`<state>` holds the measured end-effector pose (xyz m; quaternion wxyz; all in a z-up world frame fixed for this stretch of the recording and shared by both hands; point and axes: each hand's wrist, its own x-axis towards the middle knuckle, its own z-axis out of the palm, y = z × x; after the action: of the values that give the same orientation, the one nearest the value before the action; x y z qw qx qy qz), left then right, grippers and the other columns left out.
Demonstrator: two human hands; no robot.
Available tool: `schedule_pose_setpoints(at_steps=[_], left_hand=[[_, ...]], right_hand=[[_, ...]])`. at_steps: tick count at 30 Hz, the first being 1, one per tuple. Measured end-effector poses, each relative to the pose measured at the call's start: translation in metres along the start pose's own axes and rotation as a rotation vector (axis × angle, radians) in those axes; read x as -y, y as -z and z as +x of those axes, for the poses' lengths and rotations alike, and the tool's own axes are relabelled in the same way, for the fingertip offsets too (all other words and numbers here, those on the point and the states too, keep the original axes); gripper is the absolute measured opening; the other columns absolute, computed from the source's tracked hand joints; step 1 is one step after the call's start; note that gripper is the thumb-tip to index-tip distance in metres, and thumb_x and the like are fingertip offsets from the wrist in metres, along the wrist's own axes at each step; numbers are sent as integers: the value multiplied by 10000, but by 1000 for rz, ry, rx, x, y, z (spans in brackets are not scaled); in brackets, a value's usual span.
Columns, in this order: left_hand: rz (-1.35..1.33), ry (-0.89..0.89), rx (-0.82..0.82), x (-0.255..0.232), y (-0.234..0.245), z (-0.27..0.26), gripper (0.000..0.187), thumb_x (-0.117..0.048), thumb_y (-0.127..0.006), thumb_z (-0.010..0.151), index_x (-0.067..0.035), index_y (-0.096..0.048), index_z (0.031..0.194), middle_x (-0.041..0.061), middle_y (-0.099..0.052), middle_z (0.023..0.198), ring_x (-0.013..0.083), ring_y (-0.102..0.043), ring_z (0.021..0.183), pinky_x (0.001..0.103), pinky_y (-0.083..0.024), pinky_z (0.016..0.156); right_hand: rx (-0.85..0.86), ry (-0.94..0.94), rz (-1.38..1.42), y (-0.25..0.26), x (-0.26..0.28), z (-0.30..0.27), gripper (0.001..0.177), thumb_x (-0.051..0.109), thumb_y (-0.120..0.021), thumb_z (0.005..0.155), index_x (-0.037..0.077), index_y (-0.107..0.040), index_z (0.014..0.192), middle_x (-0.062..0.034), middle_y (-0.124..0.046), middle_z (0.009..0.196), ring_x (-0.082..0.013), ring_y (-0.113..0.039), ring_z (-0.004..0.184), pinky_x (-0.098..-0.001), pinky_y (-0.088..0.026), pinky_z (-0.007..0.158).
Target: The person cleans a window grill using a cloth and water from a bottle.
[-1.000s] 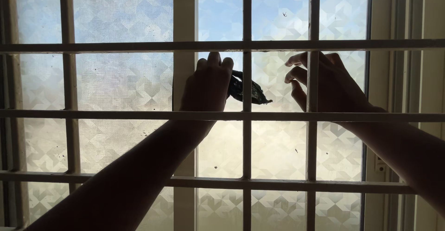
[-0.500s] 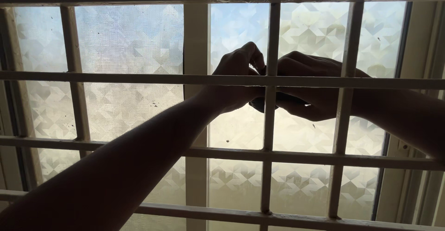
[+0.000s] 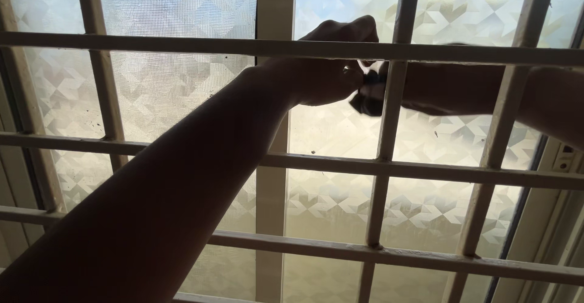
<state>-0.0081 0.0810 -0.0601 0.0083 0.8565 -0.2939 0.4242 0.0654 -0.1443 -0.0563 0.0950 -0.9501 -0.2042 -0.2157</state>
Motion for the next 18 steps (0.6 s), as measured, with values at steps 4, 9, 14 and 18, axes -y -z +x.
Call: schedule_pose_setpoints(at_steps=[4, 9, 14, 18], left_hand=[[143, -250, -391, -2, 3, -2, 309, -165, -817, 841, -106, -597, 1050, 130, -692, 1036, 222, -741, 905, 360, -628, 710], [57, -99, -253, -21, 26, -17, 183, -231, -756, 917, -90, -677, 1003, 58, -727, 943, 177, -753, 822, 347, -626, 709], [26, 126, -62, -54, 56, -100, 159, -261, -689, 971, -123, -722, 1044, 40, -765, 849, 120, -744, 744, 328, -596, 687], [54, 34, -352, -79, 58, -138, 83, -186, -702, 973, -107, -699, 997, 31, -751, 967, 128, -716, 710, 253, -575, 566]], right_hand=[[-1015, 830, -780, 28, -7, -9, 419, 306, -798, 888, 172, -698, 1273, -32, -710, 1030, -168, -685, 936, -352, -589, 853], [-266, 1289, -504, -18, 0, -7, 371, 220, -691, 900, 242, -715, 1270, 15, -703, 957, -135, -690, 853, -339, -624, 781], [-593, 1366, -603, 1, -9, -11, 343, 261, -703, 844, 229, -714, 1185, -2, -715, 976, -188, -711, 906, -387, -609, 787], [-729, 841, -476, 25, -22, -16, 347, 330, -725, 957, 241, -671, 1288, -21, -699, 1009, -176, -712, 944, -367, -607, 854]])
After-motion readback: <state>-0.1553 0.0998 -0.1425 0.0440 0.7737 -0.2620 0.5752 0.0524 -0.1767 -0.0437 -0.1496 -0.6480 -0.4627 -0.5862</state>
